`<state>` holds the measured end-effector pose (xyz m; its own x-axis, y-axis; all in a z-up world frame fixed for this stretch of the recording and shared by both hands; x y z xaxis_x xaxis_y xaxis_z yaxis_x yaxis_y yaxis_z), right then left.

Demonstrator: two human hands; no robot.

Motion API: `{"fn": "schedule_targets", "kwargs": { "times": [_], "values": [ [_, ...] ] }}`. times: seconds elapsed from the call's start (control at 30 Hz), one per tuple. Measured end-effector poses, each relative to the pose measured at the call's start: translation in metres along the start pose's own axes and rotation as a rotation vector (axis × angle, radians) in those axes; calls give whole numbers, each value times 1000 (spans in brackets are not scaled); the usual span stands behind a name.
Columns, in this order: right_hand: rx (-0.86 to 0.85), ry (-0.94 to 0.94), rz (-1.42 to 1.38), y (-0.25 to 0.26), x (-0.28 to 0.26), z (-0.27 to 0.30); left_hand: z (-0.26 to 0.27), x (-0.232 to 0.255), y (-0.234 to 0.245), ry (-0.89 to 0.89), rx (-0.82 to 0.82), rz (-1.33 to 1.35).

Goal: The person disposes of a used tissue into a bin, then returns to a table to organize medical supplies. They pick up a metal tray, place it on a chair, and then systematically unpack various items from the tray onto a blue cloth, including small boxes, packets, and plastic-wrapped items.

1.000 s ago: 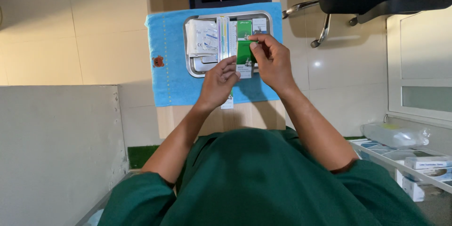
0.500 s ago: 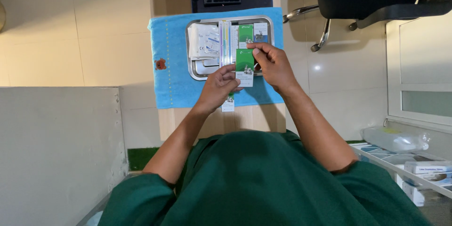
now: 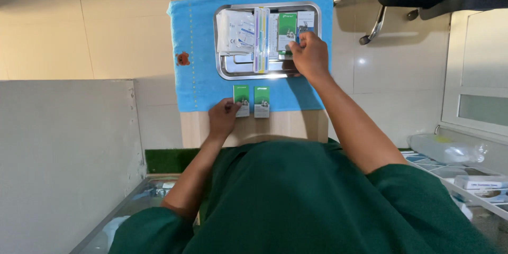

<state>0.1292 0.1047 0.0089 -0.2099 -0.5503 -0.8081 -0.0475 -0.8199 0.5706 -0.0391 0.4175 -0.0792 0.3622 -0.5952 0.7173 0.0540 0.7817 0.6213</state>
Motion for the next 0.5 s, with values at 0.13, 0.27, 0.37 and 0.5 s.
{"fn": "schedule_targets", "kwargs": {
  "times": [0.13, 0.27, 0.37, 0.5],
  "values": [
    [71, 158, 204, -17, -21, -10, 0, 21, 8, 26, -24, -90],
    [2, -93, 160, -26, -13, -13, 0, 43, 22, -28, -18, -240],
    [-9, -125, 93, -24, -10, -14, 5, 55, 25, -154, 24, -351],
    [-62, -260, -90, -17, -16, -8, 12, 59, 15, -277, -4, -553]
  ]
}}
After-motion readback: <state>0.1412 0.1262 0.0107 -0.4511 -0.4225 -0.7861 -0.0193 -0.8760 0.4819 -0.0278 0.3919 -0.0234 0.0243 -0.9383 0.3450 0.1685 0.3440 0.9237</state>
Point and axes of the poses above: each hand's wrist, its own z-axis away from the middle knuckle, its own y-axis out of the back of the hand, x = y × z, the point moved 10 cm from there along -z, towards the middle knuckle, and after that the axes turned 10 degrees about -z, right-handed, at the moved point
